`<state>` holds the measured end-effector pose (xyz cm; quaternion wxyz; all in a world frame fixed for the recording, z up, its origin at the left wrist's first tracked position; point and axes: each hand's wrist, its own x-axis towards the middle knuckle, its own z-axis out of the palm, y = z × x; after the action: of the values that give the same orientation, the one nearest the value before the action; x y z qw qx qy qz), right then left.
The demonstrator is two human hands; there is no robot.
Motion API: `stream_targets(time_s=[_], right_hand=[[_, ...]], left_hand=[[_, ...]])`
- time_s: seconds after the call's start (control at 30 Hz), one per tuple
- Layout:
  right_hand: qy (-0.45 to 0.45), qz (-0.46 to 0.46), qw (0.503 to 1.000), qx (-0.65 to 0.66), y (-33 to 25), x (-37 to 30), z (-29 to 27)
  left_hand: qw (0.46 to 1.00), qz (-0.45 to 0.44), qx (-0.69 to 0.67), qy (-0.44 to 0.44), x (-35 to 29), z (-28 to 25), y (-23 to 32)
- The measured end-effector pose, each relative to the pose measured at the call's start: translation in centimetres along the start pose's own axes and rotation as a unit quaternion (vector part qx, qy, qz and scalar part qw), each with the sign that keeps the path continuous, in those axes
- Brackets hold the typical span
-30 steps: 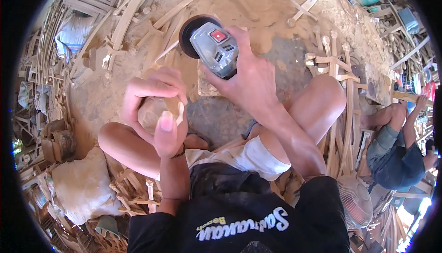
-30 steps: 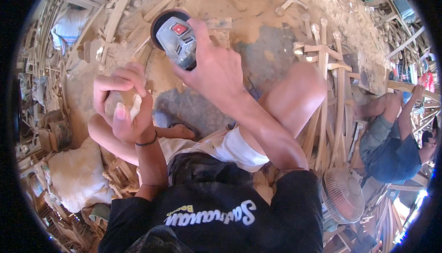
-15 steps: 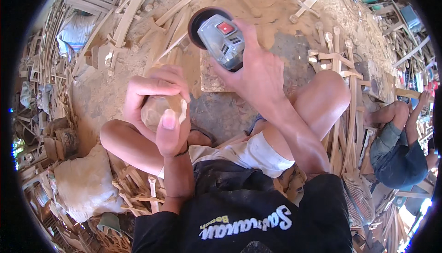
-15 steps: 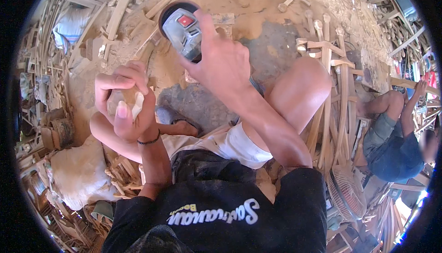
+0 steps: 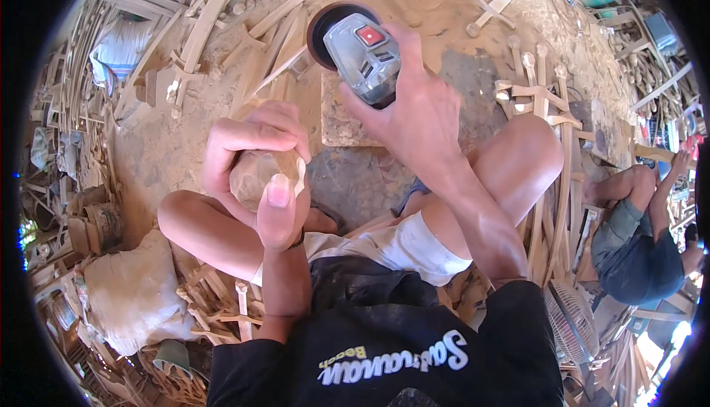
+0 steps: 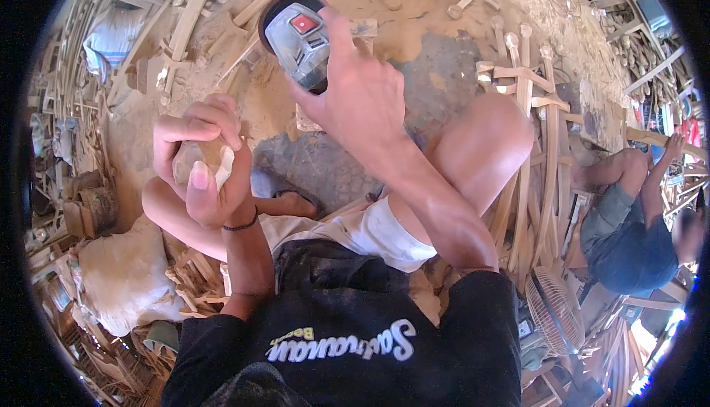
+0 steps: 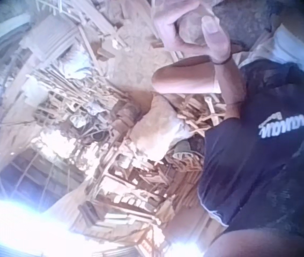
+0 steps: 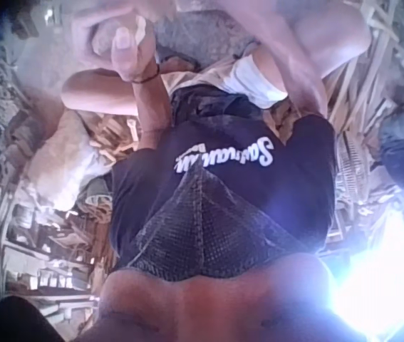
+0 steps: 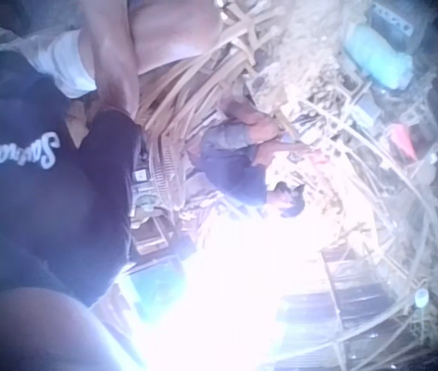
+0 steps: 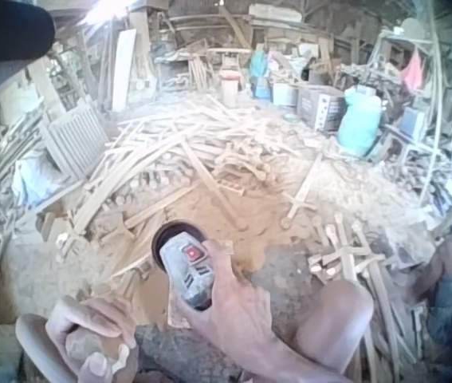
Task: The person uses a handheld power sander to smooth long, curved wooden pieces and a cross-shaped wooden base. They hold the wooden components in one hand while applying the sander with the other, periodically turning the pieces to reach all sides and clearing wood dust.
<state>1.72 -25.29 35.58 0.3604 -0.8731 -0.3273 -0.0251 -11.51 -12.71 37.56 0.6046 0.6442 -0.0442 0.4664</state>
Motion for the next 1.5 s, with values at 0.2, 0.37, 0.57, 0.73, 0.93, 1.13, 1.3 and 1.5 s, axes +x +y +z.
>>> stream_targets(time_s=[0.2,0.37,0.57,0.73,0.93,1.13,1.3,1.5], right_hand=[[0.001,-0.020,0.997,0.071,-0.6,-0.1,0.8],[-0.005,-0.009,1.000,-0.025,-0.2,0.2,-0.2],[0.047,0.004,0.999,-0.002,0.2,0.7,0.0],[0.029,-0.029,0.996,0.082,-0.5,0.0,0.3],[-0.003,-0.006,1.000,-0.009,-0.6,0.0,0.4],[0.032,0.009,0.999,-0.025,0.4,0.9,0.0],[0.076,0.018,0.997,-0.025,0.6,1.7,-0.8],[0.152,0.002,0.983,0.102,1.1,2.5,-1.6]], left_hand=[[1.000,0.010,0.009,-0.023,-0.3,0.1,-0.4],[0.999,0.018,-0.029,0.007,-0.2,-0.1,-0.3],[1.000,0.014,-0.012,-0.009,0.1,-0.6,0.1],[1.000,0.027,0.003,0.005,-0.2,-0.4,-0.3],[1.000,0.000,-0.003,0.031,0.5,-0.1,0.6],[0.999,0.001,-0.006,0.032,0.3,0.2,0.1],[0.998,0.022,0.047,0.044,0.6,-1.7,0.8],[0.999,0.049,-0.004,0.020,0.6,-3.3,1.0]])
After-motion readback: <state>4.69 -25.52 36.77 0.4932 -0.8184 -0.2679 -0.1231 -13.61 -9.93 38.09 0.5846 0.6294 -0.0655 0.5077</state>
